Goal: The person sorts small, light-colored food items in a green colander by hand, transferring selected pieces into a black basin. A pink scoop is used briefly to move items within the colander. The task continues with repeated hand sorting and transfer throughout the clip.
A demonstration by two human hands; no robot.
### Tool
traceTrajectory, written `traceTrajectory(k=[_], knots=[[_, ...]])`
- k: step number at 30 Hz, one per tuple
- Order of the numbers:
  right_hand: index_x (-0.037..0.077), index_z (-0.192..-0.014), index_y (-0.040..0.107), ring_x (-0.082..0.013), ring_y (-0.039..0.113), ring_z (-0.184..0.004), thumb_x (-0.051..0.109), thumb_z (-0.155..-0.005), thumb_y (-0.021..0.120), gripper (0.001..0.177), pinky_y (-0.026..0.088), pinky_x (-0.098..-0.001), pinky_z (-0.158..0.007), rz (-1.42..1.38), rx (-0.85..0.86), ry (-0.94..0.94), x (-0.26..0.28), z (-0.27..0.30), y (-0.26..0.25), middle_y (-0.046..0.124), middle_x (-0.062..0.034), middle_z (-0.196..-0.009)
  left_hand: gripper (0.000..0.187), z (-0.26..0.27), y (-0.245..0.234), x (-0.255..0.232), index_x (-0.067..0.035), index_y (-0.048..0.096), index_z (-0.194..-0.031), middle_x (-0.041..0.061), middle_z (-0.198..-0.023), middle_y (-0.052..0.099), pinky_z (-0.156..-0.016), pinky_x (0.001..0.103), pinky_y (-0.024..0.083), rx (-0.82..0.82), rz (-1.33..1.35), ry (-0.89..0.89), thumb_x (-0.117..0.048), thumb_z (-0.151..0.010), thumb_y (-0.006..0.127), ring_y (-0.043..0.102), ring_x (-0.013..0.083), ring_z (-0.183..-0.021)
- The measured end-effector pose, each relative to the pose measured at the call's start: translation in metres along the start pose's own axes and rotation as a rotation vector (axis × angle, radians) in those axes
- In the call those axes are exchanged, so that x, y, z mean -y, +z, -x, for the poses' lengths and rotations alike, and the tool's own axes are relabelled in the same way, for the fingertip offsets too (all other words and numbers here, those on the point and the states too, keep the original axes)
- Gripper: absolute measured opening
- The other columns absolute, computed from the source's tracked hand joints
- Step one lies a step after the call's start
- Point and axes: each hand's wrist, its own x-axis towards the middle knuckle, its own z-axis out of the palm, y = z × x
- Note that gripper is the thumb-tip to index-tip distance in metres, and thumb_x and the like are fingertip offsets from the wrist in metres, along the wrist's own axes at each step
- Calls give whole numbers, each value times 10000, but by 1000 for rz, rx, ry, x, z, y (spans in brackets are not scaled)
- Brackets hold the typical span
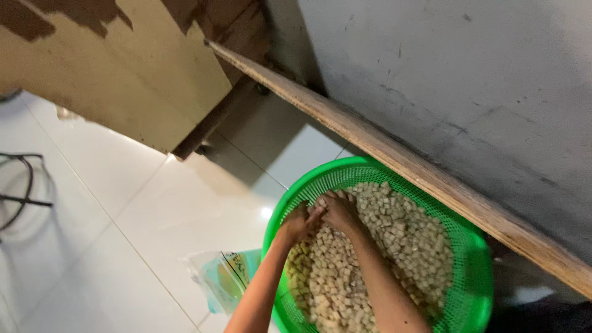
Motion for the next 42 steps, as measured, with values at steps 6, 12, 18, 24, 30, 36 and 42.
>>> traceTrajectory(k=[6,12,18,24,30,36,42], knots=[[178,-1013,706,-312,508,-1220,248,-813,747,216,302,-558,-1100,6,-216,-163,12,9,-13,622,-44,-1206,772,17,-18,-29,4,648,-1246,220,-987,775,-693,401,618,161,252,-144,-664,-962,387,779,282,-716],[41,-888,647,-309,664,-818,483,-1078,353,564,525,-491,-831,-295,282,238,27,-16,-43,702,-157,-880,791,7,3,14,84,585,-1221,312,-1168,657,-961,486,507,54,-26,18,-660,-1035,391,652,420,-1092],[74,-765,686,-285,674,-863,606,-1049,311,710,512,-475,-820,100,437,141,60,-20,-53,699,-139,-900,745,18,5,21,48,635,-1178,320,-1249,612,-1021,519,409,-61,-37,254,-644,-1028,403,572,476,-1178],[110,-1050,710,-353,637,-974,453,-985,418,455,528,-525,-791,172,131,-175,54,18,-50,663,-192,-1077,662,32,6,16,-23,614,-1180,233,-1161,662,-1023,455,459,-42,145,77,-598,-1045,315,629,385,-1144],[89,-1033,713,-327,655,-983,469,-967,525,429,522,-502,-858,-53,132,110,59,9,-48,695,-148,-1121,763,19,33,31,-48,278,-1543,300,-1449,475,-1120,473,355,-141,361,-105,-610,-1038,384,443,436,-1382],[76,-980,705,-272,676,-841,688,-877,566,636,533,-445,-789,-147,188,-20,37,-1,-32,715,-133,-957,858,47,30,22,-55,369,-1495,300,-1413,565,-1081,496,430,-202,44,-56,-663,-917,548,546,461,-1302],[-13,-996,776,-332,694,-796,800,-953,397,898,562,-498,-793,-292,370,208,22,-14,-29,679,-235,-877,896,53,7,1,-100,329,-1488,231,-1102,750,-847,481,623,45,524,-405,-644,-814,556,780,372,-895]])
